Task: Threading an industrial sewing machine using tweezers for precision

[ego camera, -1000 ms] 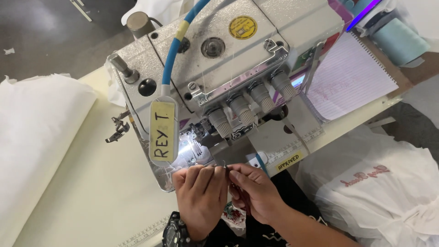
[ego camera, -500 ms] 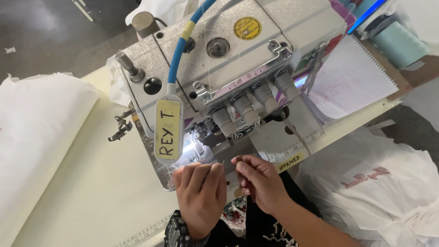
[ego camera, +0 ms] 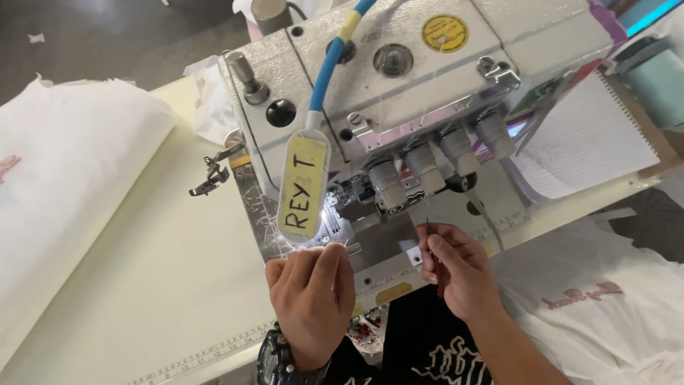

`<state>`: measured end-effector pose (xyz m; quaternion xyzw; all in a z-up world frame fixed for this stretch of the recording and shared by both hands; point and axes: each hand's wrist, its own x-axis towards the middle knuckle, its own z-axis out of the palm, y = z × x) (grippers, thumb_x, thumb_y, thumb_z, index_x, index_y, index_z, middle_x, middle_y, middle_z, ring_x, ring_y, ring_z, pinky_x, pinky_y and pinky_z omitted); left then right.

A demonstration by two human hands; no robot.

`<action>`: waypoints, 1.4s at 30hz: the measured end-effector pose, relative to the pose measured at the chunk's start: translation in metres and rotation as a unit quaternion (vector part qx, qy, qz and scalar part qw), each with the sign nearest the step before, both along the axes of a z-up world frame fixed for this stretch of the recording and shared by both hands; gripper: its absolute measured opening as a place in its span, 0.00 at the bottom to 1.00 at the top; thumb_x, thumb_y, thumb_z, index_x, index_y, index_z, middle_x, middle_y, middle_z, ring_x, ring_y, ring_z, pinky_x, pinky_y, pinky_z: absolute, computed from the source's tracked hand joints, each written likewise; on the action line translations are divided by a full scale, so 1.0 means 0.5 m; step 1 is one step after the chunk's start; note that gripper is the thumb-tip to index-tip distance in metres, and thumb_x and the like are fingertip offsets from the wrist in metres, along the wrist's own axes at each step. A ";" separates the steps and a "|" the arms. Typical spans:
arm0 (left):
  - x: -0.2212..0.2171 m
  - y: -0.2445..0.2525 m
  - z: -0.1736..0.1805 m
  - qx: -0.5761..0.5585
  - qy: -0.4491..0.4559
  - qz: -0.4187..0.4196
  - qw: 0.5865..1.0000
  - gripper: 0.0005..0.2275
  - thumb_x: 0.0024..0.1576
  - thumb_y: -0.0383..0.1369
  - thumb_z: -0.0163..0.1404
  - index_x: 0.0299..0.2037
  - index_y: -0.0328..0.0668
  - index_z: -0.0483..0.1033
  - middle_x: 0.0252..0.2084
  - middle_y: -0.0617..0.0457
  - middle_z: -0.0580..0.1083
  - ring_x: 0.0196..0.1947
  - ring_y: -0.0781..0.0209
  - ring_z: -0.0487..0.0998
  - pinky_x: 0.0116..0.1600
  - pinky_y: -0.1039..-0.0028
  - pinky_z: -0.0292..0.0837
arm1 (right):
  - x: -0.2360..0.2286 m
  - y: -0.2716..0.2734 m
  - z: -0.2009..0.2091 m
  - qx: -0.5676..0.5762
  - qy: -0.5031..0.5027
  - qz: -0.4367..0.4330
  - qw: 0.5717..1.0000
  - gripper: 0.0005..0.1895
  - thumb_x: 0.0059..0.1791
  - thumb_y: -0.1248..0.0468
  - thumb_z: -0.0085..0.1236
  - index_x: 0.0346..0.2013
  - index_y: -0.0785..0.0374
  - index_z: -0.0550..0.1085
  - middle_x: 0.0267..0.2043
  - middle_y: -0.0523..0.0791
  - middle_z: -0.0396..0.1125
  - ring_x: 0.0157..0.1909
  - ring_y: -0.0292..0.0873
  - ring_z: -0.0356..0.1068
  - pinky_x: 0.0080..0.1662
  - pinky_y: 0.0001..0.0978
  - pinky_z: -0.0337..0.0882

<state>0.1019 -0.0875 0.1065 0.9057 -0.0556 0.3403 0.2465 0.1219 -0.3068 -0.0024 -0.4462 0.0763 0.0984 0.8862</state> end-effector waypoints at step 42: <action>0.078 0.004 -0.033 0.047 -0.035 0.119 0.991 0.08 0.60 0.37 0.54 0.34 0.46 0.71 0.28 0.55 0.61 0.33 0.51 0.65 0.42 0.61 0.49 | 0.026 -0.036 -0.020 -0.103 -0.036 -0.064 0.992 0.14 0.56 0.63 0.52 0.51 0.72 0.74 0.36 0.51 0.67 0.27 0.39 0.63 0.25 0.26 0.58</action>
